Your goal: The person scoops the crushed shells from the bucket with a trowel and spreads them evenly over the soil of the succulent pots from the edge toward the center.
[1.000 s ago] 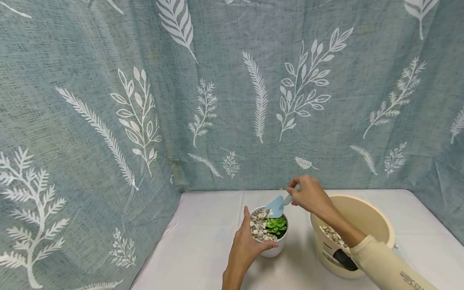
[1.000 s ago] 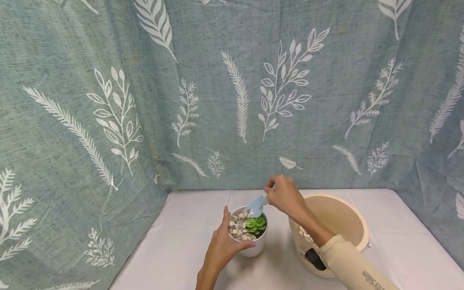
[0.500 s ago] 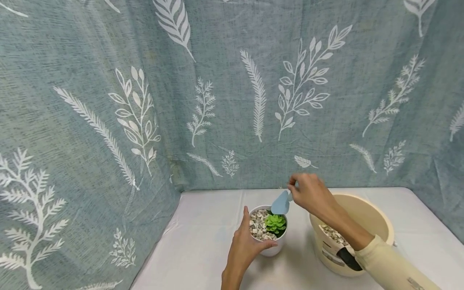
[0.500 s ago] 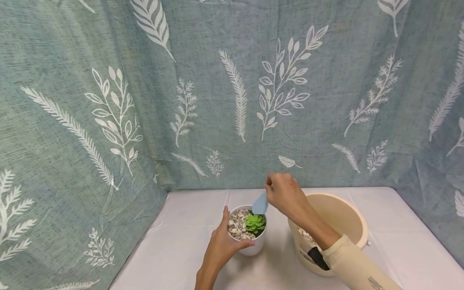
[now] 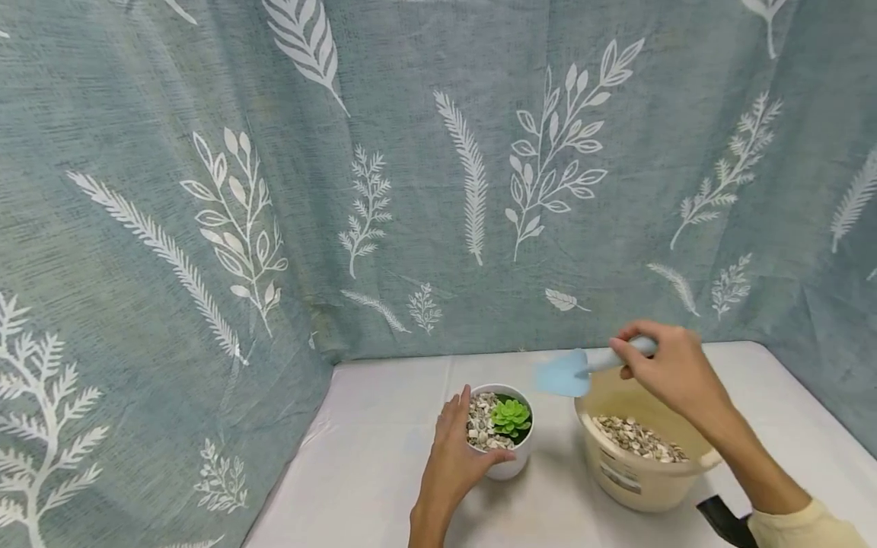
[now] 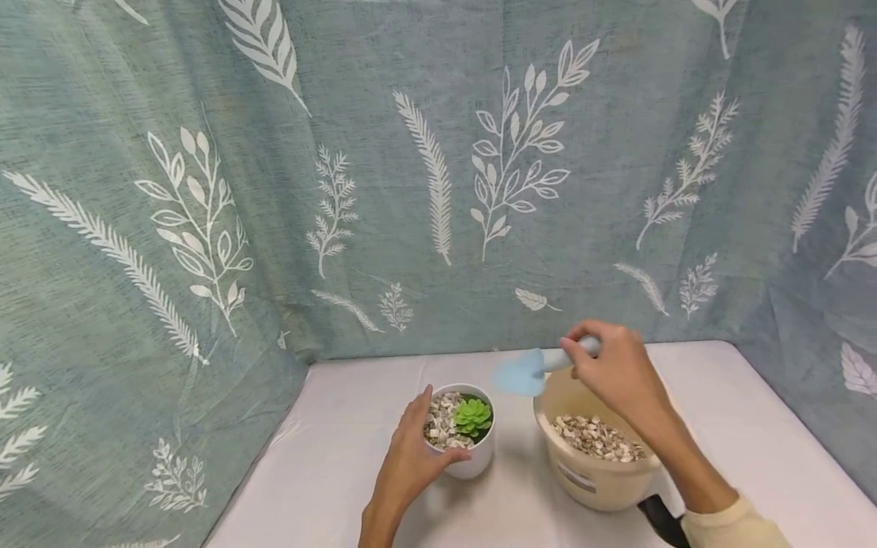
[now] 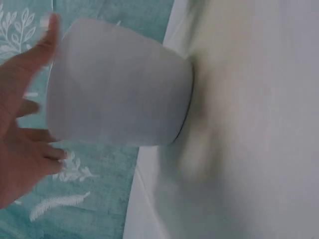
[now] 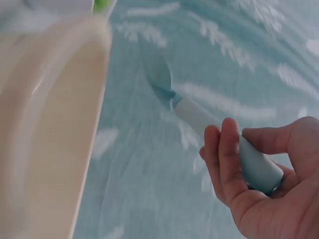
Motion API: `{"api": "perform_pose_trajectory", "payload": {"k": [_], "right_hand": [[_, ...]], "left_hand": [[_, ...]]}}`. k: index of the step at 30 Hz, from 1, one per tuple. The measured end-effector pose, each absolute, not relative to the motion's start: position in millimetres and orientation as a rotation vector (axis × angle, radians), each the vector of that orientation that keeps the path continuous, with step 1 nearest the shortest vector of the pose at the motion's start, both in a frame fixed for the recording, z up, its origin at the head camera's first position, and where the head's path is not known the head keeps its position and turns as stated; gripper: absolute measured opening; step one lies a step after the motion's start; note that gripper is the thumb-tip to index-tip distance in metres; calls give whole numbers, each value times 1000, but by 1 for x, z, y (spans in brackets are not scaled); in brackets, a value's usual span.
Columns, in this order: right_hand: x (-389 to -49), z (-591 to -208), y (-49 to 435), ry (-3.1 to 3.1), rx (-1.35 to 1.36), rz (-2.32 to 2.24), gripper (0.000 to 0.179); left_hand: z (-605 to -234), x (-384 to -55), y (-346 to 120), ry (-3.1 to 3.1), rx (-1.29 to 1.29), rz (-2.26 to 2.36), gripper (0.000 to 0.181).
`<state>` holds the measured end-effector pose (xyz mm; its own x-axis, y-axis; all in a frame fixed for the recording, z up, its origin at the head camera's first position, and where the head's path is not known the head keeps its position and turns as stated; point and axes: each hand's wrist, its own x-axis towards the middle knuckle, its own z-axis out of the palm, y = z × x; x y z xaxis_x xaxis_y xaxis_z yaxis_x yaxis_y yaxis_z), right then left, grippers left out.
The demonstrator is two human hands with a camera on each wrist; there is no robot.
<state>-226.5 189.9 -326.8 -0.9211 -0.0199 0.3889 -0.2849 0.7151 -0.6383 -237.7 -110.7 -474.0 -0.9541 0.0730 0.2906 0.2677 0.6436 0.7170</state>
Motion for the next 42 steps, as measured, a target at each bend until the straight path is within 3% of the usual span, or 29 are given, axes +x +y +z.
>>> {"api": "perform_pose_trajectory", "payload": {"k": [6, 10, 14, 23, 35, 42], "right_hand": [[-201, -334, 256, -2548, 50, 816, 23], [-199, -346, 275, -2546, 29, 651, 13], [-206, -365, 274, -2538, 139, 496, 2], [-227, -403, 249, -2690, 363, 295, 6], [-243, -411, 246, -2730, -8, 868, 26], [-235, -409, 250, -2731, -102, 972, 18]], "left_hand": [[-461, -240, -65, -2453, -506, -1175, 96], [-455, -241, -29, -2406, -729, -1124, 92], [-457, -238, -4, -2495, -867, -1069, 96], [-461, -232, 11, -2577, -841, -1133, 85], [-461, -233, 16, -2493, -860, -1129, 81], [-463, -232, 16, -2510, -849, -1135, 80]]}}
